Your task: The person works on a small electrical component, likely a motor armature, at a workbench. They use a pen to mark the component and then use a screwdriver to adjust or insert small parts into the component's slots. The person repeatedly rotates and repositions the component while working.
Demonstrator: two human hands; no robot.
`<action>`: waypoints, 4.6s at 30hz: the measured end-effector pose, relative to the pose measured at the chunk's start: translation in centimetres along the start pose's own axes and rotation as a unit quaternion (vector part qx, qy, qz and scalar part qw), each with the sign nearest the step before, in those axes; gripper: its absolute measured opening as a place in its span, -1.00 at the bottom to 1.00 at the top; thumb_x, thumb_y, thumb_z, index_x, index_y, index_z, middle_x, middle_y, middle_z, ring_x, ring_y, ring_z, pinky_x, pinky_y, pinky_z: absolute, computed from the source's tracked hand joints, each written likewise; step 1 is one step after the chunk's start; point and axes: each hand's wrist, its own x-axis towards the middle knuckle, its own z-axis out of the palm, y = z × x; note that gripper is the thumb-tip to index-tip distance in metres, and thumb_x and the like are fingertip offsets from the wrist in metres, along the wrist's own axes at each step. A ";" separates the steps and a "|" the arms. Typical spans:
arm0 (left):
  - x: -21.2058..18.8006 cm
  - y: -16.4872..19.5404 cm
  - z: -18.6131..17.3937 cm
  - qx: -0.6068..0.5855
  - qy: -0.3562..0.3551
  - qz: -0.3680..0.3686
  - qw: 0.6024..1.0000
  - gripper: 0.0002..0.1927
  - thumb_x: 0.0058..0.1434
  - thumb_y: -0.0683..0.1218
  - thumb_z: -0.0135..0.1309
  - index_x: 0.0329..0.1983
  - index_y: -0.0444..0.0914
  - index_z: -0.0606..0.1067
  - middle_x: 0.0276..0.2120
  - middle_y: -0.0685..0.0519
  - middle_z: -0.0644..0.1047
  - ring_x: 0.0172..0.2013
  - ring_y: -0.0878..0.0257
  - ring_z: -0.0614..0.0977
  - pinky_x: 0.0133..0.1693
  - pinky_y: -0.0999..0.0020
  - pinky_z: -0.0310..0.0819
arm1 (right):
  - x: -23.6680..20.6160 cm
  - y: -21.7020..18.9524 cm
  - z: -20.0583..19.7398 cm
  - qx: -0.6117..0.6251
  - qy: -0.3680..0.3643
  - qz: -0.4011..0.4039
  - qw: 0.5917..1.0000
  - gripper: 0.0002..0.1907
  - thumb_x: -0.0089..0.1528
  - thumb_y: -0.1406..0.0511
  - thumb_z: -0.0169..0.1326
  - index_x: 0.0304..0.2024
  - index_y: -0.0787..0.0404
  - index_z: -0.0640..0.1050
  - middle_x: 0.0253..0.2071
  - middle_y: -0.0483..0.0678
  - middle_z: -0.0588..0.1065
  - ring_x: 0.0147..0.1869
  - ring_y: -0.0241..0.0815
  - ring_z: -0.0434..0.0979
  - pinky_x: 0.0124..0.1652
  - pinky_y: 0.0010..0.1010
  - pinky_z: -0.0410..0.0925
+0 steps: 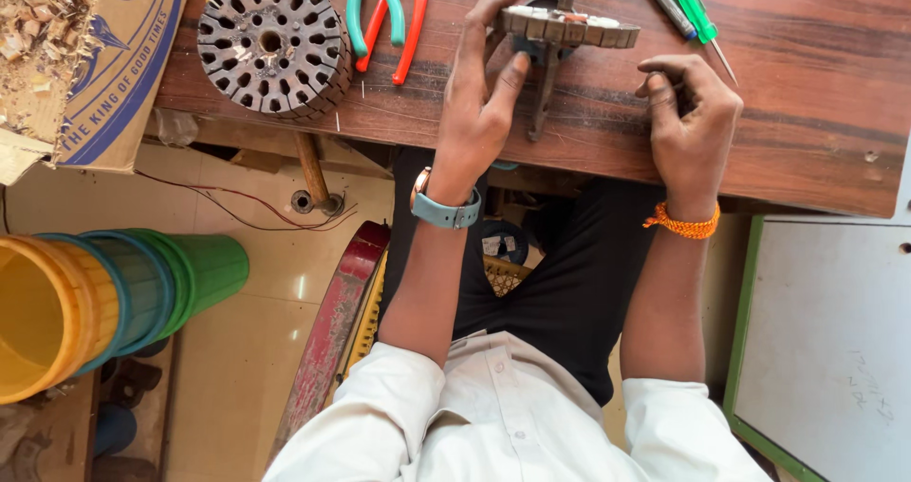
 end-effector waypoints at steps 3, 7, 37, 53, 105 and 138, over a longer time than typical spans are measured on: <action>-0.1 -0.2 -0.1 0.005 0.002 0.002 1.000 -0.49 0.60 -0.25 -0.08 0.52 -0.05 0.16 0.46 0.04 0.30 0.44 0.10 0.37 0.49 0.21 0.34 | -0.2 0.3 -0.1 -0.013 -0.001 -0.018 1.000 -0.90 0.49 0.51 0.06 0.00 0.39 0.59 -0.25 -0.04 0.56 -0.21 -0.39 0.50 -0.20 -0.55 0.33; -1.5 0.9 -0.3 0.084 0.047 0.062 0.993 -0.46 0.57 -0.22 -0.02 0.51 -0.03 0.15 0.42 0.07 0.28 0.38 0.13 0.41 0.42 0.26 0.36 | -0.2 0.4 -0.1 0.002 0.000 -0.015 1.000 -0.89 0.50 0.51 0.04 0.02 0.39 0.59 -0.22 -0.04 0.57 -0.15 -0.38 0.54 -0.18 -0.55 0.34; -1.5 3.9 2.2 0.327 0.013 0.117 0.938 -0.48 0.21 -0.25 0.18 0.19 0.10 0.55 0.13 0.16 0.44 0.07 0.12 0.48 0.10 0.25 0.53 | -2.4 -8.1 3.7 -0.151 -0.027 -0.171 0.973 -0.73 0.31 0.56 -0.05 0.02 0.29 0.53 -0.18 0.15 0.51 -0.16 0.14 0.55 -0.16 -0.16 0.40; -1.2 2.5 3.3 -0.117 0.109 0.036 0.986 -0.83 0.31 -0.14 0.28 -0.04 -0.14 0.67 -0.06 0.15 0.67 -0.09 0.42 0.68 -0.06 0.45 0.65 | 4.8 -10.8 -0.4 -0.201 -0.136 -0.291 0.926 -0.94 0.37 0.51 0.27 -0.17 0.39 0.62 -0.39 -0.01 0.52 -0.41 -0.37 0.43 -0.39 -0.51 0.25; 6.9 3.5 -1.6 0.221 -0.181 0.243 0.927 -0.51 0.20 -0.18 0.35 0.20 -0.14 0.52 0.00 0.08 0.49 0.05 0.05 0.48 0.14 0.11 0.36 | 4.7 -8.0 -0.8 -0.137 -0.081 -0.137 0.978 -0.90 0.38 0.49 0.38 -0.16 0.33 0.66 -0.57 -0.17 0.25 -0.52 -0.46 0.14 -0.44 -0.48 0.04; 0.1 3.4 -1.1 0.383 -0.072 0.277 0.878 -0.69 0.27 -0.07 0.34 0.05 0.04 0.60 0.40 0.27 0.28 0.38 0.20 0.29 0.31 0.22 0.15 | -1.8 -7.9 2.4 -0.131 -0.096 -0.098 0.982 -0.86 0.29 0.50 0.22 -0.10 0.29 0.60 -0.37 0.12 0.50 -0.38 -0.07 0.52 -0.32 -0.35 0.37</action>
